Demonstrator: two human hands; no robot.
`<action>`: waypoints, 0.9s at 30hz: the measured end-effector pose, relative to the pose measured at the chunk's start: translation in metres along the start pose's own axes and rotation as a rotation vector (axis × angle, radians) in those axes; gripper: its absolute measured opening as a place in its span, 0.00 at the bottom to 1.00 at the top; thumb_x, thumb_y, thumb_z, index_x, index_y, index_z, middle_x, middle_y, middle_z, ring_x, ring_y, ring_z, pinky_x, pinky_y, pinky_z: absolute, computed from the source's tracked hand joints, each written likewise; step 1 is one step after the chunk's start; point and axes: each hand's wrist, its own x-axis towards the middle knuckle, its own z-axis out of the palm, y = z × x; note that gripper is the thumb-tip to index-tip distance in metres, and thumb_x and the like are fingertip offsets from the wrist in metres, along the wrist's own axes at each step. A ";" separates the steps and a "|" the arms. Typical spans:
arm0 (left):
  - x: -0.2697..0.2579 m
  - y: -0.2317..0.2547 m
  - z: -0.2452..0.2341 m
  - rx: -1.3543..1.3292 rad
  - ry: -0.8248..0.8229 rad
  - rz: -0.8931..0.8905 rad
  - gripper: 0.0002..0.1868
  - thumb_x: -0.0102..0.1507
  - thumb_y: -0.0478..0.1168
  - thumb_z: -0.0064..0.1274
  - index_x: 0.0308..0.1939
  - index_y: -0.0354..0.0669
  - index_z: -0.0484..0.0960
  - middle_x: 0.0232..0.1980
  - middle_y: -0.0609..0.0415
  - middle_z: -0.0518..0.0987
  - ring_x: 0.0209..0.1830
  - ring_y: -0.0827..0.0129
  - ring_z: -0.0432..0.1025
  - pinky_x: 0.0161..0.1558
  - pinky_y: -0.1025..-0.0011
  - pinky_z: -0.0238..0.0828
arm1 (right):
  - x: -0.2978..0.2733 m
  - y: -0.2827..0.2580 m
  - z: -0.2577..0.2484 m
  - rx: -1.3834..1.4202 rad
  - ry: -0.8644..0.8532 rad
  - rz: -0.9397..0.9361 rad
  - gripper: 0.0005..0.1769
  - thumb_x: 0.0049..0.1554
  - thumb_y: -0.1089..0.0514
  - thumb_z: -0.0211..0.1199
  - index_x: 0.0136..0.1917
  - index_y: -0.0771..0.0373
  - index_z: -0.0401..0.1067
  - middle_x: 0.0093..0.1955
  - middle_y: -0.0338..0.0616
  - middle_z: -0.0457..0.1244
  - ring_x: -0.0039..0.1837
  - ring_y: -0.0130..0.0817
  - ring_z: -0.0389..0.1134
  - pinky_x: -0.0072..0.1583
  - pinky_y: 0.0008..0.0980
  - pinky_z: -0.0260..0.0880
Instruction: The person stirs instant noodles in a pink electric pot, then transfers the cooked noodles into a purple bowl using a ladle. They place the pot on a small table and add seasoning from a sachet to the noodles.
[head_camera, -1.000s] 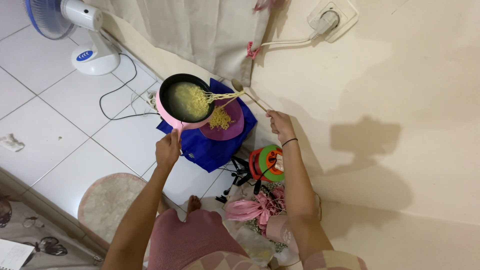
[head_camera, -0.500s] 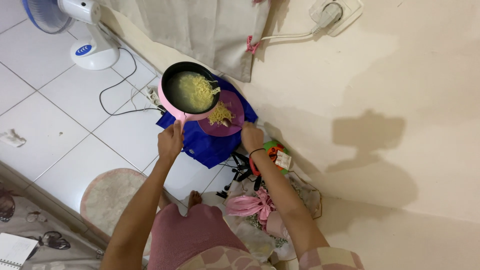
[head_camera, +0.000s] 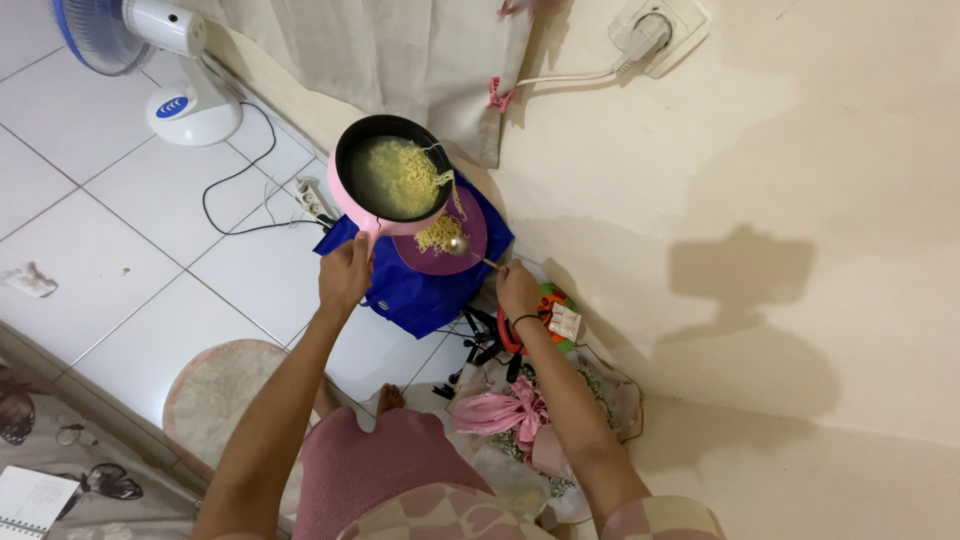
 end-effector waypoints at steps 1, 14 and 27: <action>-0.001 0.002 0.000 0.001 0.000 0.000 0.31 0.70 0.63 0.35 0.30 0.46 0.80 0.19 0.54 0.76 0.20 0.63 0.75 0.36 0.65 0.71 | 0.001 0.009 0.005 0.001 -0.001 0.000 0.16 0.67 0.51 0.45 0.42 0.59 0.65 0.31 0.44 0.61 0.35 0.44 0.67 0.38 0.37 0.65; -0.016 0.021 -0.022 0.059 -0.044 0.026 0.31 0.70 0.63 0.35 0.30 0.45 0.80 0.21 0.55 0.78 0.22 0.63 0.77 0.38 0.64 0.72 | 0.034 -0.027 0.026 0.656 -0.090 0.209 0.16 0.61 0.46 0.57 0.47 0.58 0.78 0.43 0.42 0.66 0.46 0.34 0.65 0.43 0.30 0.65; -0.053 0.026 -0.050 0.100 -0.060 -0.014 0.31 0.71 0.62 0.34 0.29 0.45 0.80 0.20 0.54 0.77 0.21 0.62 0.76 0.38 0.63 0.70 | 0.060 -0.071 -0.050 0.906 -0.169 0.239 0.12 0.63 0.52 0.55 0.48 0.63 0.72 0.27 0.28 0.51 0.25 0.20 0.52 0.27 0.18 0.48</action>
